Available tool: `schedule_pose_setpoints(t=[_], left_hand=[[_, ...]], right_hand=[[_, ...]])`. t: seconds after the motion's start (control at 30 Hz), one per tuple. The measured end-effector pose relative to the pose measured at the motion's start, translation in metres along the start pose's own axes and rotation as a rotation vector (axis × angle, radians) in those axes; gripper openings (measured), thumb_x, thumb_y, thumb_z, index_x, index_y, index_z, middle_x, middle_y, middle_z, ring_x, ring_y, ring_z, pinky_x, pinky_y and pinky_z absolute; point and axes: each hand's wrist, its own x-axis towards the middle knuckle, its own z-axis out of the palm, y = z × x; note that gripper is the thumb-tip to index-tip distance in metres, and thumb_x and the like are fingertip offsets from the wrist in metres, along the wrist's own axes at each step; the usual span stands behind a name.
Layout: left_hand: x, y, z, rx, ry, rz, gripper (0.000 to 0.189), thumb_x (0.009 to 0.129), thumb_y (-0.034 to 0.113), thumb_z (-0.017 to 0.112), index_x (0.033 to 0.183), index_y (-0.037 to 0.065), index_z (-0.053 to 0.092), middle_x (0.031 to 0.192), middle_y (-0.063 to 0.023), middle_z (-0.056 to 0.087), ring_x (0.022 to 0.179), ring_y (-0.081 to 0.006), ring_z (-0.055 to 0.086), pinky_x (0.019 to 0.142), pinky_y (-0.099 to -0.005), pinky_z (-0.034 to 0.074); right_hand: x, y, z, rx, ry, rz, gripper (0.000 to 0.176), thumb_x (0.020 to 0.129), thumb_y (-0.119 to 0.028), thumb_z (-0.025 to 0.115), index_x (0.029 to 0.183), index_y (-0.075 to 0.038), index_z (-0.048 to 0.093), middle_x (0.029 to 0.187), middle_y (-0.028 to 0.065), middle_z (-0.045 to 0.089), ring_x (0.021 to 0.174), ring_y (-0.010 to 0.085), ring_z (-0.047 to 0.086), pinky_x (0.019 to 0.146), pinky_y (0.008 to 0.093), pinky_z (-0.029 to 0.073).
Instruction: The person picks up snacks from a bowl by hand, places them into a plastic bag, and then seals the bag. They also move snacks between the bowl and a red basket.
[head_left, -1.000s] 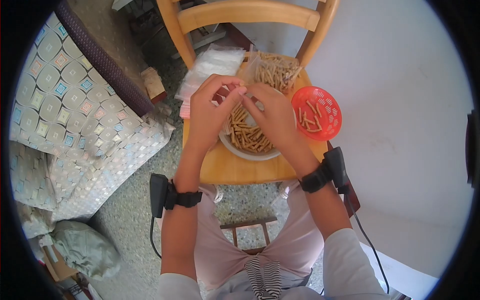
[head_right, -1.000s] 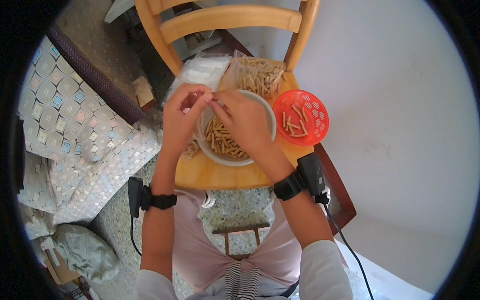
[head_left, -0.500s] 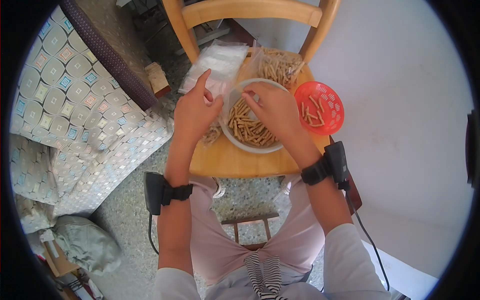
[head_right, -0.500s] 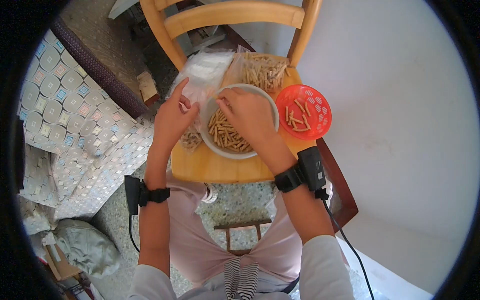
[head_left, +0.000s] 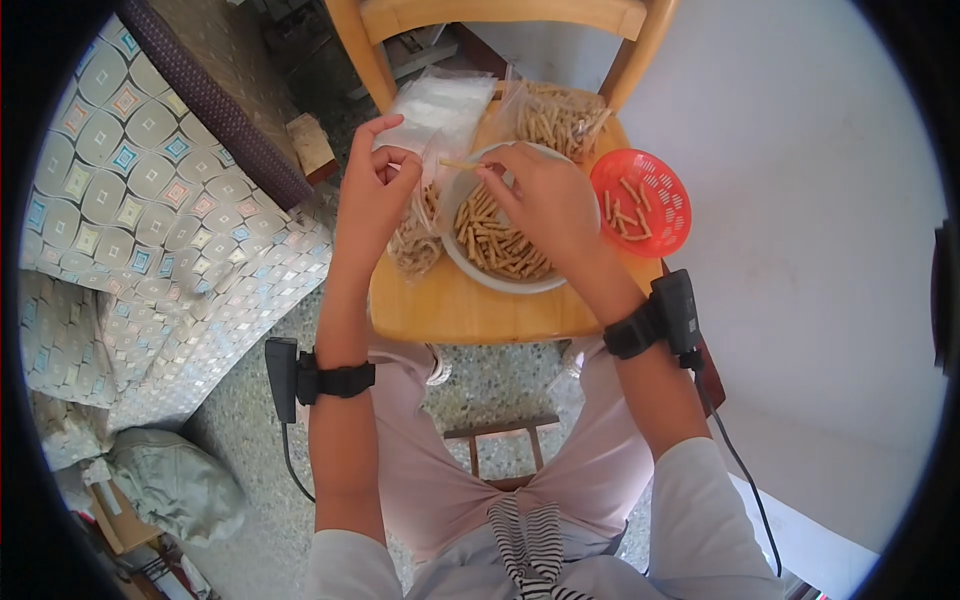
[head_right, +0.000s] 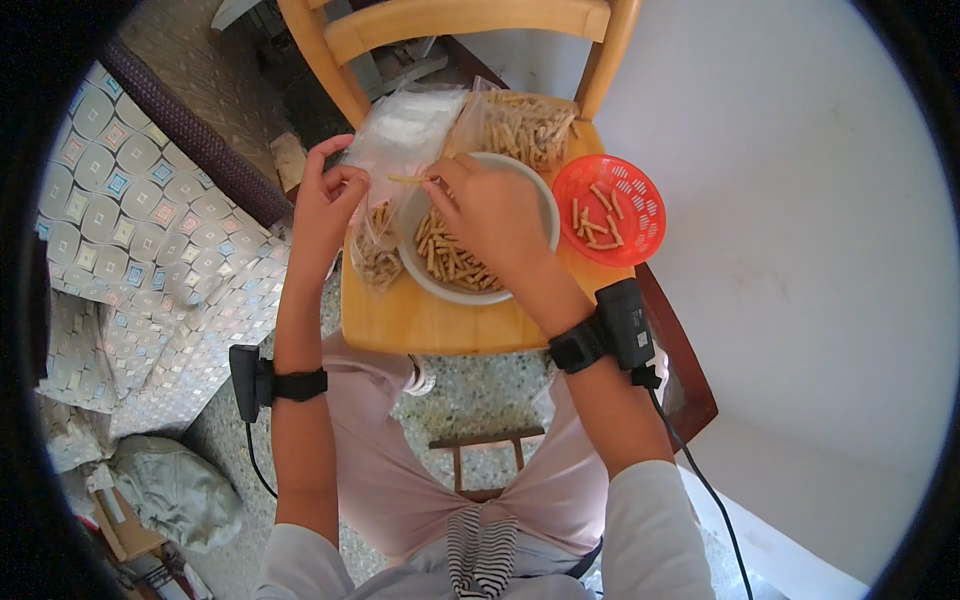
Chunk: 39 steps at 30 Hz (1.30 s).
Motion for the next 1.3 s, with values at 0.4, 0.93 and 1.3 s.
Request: schedule_pose_setpoints(t=[0.4, 0.93, 1.3], left_hand=[[-0.006, 0.017, 0.011, 0.378, 0.004, -0.026, 0.041, 0.095, 0.013, 0.064, 0.134, 0.007, 0.05, 0.088, -0.0003, 0.062, 0.077, -0.004, 0.053, 0.066, -0.0197, 0.042], [0.0, 0.001, 0.008, 0.351, 0.103, -0.048, 0.047, 0.09, 0.03, 0.07, 0.131, 0.011, 0.06, 0.093, -0.0059, 0.065, 0.087, -0.0178, 0.064, 0.079, -0.0322, 0.05], [-0.006, 0.007, 0.023, 0.43, -0.012, 0.203, 0.042, 0.088, 0.032, 0.073, 0.123, 0.011, 0.065, 0.103, -0.0077, 0.067, 0.104, -0.0263, 0.06, 0.092, -0.0378, 0.045]], right_hand=[[-0.002, -0.005, 0.01, 0.069, 0.017, -0.14, 0.016, 0.09, -0.028, 0.067, 0.09, -0.012, 0.069, 0.085, 0.0073, 0.069, 0.071, 0.0301, 0.067, 0.06, 0.0413, 0.051], [0.009, 0.014, 0.011, 0.414, -0.244, -0.222, 0.019, 0.091, -0.015, 0.062, 0.106, -0.012, 0.072, 0.097, 0.01, 0.07, 0.091, 0.0327, 0.065, 0.078, 0.0432, 0.052], [-0.018, 0.041, 0.011, -0.29, -0.665, -0.038, 0.023, 0.08, -0.015, 0.072, 0.103, -0.013, 0.073, 0.096, 0.0102, 0.071, 0.093, 0.0308, 0.067, 0.08, 0.0409, 0.053]])
